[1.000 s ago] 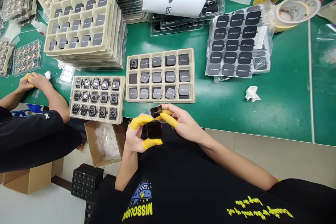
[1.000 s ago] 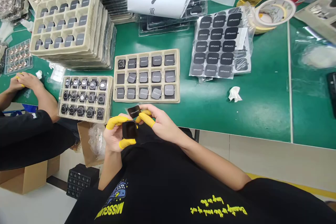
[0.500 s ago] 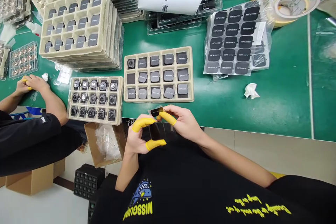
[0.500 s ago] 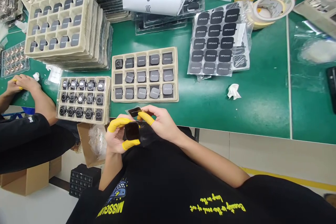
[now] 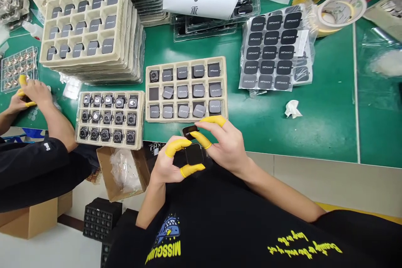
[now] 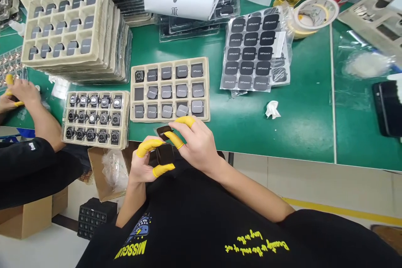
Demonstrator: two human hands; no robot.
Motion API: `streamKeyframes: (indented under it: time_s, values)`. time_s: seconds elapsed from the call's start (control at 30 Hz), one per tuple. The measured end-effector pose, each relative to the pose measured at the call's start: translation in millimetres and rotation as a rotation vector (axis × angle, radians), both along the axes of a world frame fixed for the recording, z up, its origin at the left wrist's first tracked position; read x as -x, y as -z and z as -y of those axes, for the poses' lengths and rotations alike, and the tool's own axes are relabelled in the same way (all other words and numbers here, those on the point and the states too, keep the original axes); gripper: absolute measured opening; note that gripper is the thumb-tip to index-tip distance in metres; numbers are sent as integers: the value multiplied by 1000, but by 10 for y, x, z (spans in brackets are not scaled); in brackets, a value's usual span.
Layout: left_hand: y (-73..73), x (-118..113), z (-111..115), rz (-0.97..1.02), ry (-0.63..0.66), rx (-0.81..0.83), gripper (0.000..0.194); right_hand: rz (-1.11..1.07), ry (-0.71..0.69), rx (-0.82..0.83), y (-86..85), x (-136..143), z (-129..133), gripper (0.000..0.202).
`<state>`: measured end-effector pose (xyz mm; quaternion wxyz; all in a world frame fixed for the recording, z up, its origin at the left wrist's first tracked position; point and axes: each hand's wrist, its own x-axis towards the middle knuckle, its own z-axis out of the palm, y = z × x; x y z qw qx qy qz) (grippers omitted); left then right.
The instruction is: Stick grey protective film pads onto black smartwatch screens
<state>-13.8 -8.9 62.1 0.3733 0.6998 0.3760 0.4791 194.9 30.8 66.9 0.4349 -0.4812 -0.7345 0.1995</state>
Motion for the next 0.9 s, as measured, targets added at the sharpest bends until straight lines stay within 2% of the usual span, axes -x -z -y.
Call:
streamKeyframes:
  time_s: [0.17, 0.37, 0.57, 0.73, 0.9]
  values:
    - [-28, -60, 9, 2, -25, -11, 71, 44, 54, -103, 47, 27, 15, 21]
    - [-37, -151, 23, -5, -84, 1, 67, 54, 86, -77, 94, 34, 33, 22]
    - [-67, -190, 26, 10, -97, 5, 64, -18, 82, -128, 106, 51, 40, 15]
    - [-112, -179, -3, -52, -77, 5, 64, -107, -5, 44, 25, -12, 6, 10]
    - [-40, -91, -11, -11, -80, 41, 64, -225, -91, 220, -88, -26, -96, 7]
